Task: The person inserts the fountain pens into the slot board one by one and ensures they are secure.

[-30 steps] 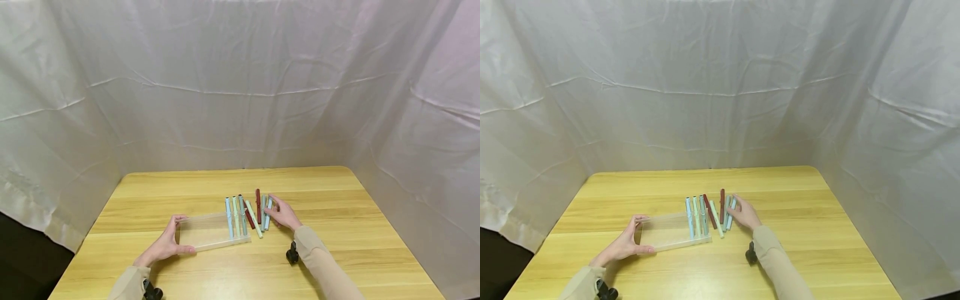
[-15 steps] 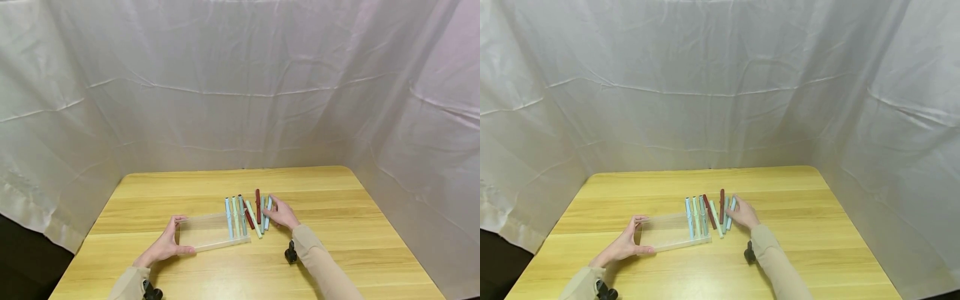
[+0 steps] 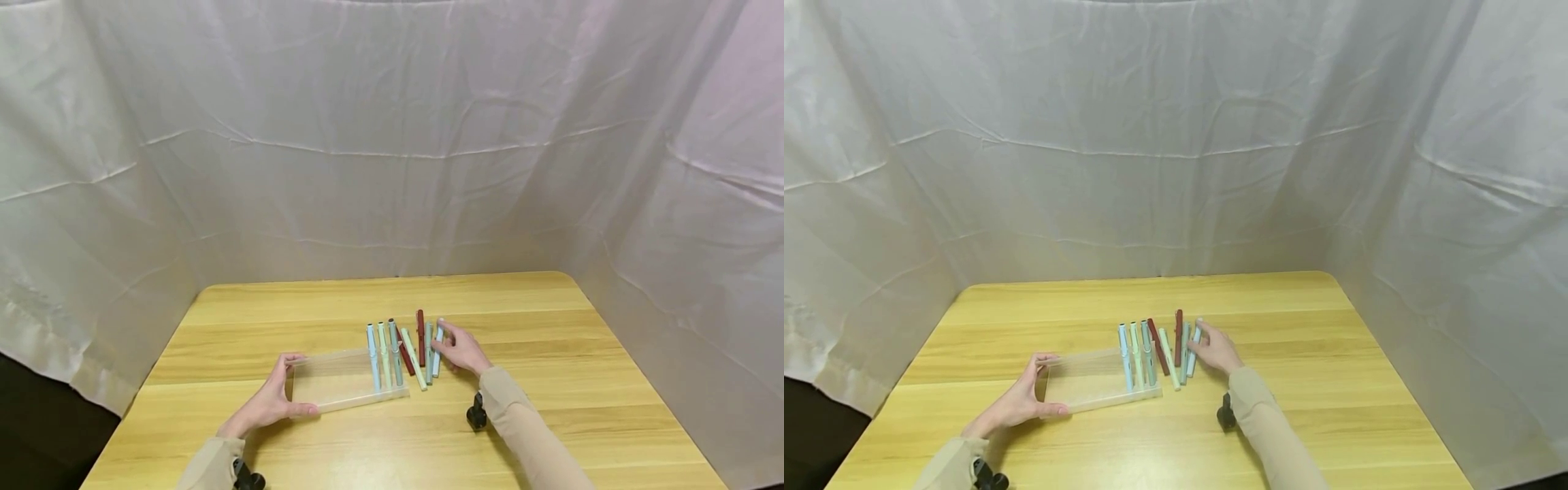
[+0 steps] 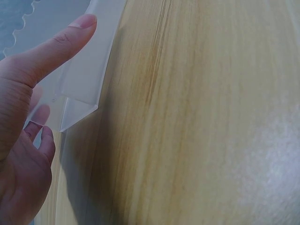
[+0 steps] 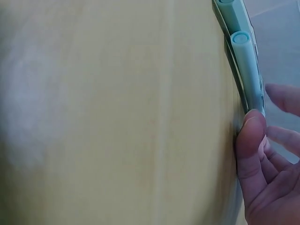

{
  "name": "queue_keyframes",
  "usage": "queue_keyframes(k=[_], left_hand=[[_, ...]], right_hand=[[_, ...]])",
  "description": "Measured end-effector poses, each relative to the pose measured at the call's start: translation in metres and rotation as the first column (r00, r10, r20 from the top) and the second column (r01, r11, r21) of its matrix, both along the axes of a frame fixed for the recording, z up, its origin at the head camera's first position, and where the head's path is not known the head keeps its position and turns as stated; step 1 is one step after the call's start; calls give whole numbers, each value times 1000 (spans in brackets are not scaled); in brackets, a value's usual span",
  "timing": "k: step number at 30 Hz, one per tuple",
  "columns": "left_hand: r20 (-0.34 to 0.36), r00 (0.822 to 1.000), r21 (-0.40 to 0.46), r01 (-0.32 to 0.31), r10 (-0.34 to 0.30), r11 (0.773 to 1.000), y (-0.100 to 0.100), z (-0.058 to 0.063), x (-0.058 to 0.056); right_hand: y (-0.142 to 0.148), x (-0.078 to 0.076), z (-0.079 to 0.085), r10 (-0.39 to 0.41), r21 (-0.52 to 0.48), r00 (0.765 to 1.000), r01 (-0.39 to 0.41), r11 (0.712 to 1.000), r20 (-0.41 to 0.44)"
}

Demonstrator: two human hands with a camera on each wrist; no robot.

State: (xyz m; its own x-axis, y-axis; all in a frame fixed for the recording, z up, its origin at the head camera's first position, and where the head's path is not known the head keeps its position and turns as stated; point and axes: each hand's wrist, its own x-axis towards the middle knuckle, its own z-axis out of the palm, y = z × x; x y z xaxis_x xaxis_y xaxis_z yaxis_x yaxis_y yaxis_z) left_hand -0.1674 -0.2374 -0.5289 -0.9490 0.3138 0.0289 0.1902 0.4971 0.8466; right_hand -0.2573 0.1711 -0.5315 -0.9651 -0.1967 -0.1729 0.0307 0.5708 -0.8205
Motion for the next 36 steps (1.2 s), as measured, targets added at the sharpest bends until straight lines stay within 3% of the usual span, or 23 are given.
queue_keyframes(k=[9, 16, 26, 36], left_hand=[[-54, 998, -10, 18, -18, 1000, -1, 0, 0], [-36, 999, -3, 13, -13, 1000, -1, -1, -1], [-28, 1000, 12, 11, -11, 1000, 0, -3, 0], [-25, 1000, 9, 4, -4, 1000, 0, -2, 0]], right_hand=[[3, -2, -6, -1, -53, 1000, -1, 999, -30], [5, -5, -5, -5, -76, 1000, 7, 997, 23], [3, -6, -4, -23, -7, 999, 24, 1000, 32], [1, -7, -5, -24, -5, 1000, 24, 1000, 4]])
